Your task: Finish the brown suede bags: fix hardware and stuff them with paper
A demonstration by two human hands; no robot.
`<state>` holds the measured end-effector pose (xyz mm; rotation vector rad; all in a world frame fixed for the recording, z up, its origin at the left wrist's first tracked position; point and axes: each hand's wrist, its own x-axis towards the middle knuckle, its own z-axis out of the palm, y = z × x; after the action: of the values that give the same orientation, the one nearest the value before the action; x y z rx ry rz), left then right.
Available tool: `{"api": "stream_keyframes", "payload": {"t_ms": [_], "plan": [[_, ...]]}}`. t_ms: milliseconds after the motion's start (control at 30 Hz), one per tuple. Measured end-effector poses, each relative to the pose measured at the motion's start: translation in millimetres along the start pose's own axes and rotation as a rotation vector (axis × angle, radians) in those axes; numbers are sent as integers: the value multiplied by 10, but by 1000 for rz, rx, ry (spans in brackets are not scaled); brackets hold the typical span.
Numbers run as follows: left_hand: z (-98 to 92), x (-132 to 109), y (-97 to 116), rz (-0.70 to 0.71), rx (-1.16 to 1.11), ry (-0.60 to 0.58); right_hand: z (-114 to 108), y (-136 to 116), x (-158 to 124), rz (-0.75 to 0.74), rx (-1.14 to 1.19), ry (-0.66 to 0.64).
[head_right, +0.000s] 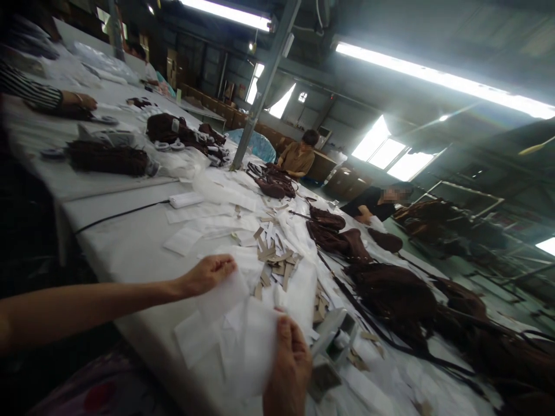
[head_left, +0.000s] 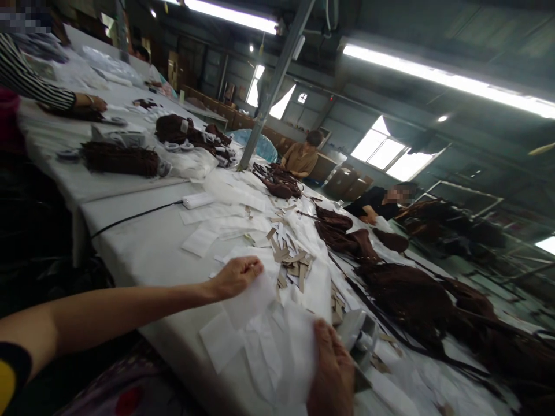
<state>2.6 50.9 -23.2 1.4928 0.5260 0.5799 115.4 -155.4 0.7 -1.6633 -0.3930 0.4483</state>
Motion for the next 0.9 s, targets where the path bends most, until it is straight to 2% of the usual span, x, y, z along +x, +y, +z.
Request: {"api": "stream_keyframes", "payload": {"t_ms": [67, 167, 233, 300, 400, 500, 633, 700, 800, 900], "plan": [[256, -141, -48, -66, -137, -156, 197, 111, -51, 138, 80, -93], [500, -300, -104, -286, -425, -266, 406, 279, -90, 100, 9, -27], [513, -337, -113, -431, -545, -275, 458, 351, -83, 25, -112, 64], [426, -340, -126, -481, -568, -290, 476, 413, -66, -34, -208, 94], [208, -348, -215, -386, -409, -346, 517, 593, -38, -83, -276, 78], [6, -402, -408, -312, -101, -408, 611, 946, -2, -102, -345, 38], [-135, -550, -728, -83, 556, -324, 768, 1518, 59, -171, -490, 14], [-155, -628, -862, -44, 736, -292, 833, 1732, 85, -260, -528, 37], [-153, -675, -967, -79, 764, -306, 895, 1889, 105, -352, -545, 111], [-135, -612, -958, -112, 681, -328, 923, 1908, 94, -361, -548, 145]]}}
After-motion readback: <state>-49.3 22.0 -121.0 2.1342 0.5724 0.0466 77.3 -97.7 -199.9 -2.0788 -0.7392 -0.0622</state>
